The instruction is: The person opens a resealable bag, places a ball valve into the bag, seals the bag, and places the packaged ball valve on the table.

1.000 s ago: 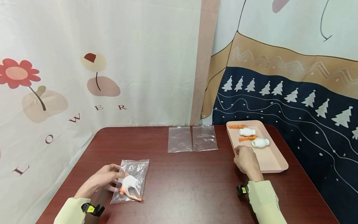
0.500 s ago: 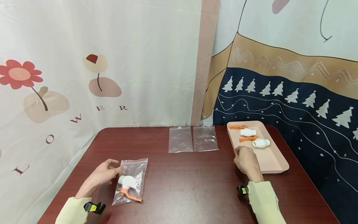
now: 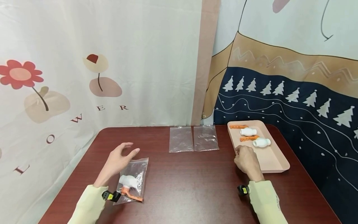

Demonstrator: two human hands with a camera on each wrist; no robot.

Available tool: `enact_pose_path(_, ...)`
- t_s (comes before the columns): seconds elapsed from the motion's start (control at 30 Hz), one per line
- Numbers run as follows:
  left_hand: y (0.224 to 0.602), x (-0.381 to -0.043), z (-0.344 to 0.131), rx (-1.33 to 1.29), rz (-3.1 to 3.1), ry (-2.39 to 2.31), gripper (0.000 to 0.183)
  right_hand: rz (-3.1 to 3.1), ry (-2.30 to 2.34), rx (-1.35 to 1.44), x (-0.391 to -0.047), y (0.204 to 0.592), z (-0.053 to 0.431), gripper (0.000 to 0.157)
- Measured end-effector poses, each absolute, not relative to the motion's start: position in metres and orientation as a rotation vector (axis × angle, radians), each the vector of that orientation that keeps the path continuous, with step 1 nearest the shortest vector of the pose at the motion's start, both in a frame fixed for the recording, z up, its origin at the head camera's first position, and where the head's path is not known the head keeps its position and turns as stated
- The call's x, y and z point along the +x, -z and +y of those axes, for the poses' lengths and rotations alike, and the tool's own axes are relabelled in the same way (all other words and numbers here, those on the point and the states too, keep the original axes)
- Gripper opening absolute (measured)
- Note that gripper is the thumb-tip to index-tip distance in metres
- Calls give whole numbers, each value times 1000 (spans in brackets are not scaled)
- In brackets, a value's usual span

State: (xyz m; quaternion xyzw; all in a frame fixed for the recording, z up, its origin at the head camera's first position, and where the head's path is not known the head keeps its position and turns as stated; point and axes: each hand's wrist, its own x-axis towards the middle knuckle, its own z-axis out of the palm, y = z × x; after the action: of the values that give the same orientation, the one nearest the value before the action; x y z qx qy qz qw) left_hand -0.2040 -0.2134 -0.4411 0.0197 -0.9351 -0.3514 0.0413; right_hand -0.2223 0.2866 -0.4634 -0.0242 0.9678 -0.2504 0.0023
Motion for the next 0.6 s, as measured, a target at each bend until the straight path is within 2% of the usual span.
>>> enact_pose_path(0.6,429,-256,-127,-476,-2816,938,69,3023,780,-66,-222,463,289,32)
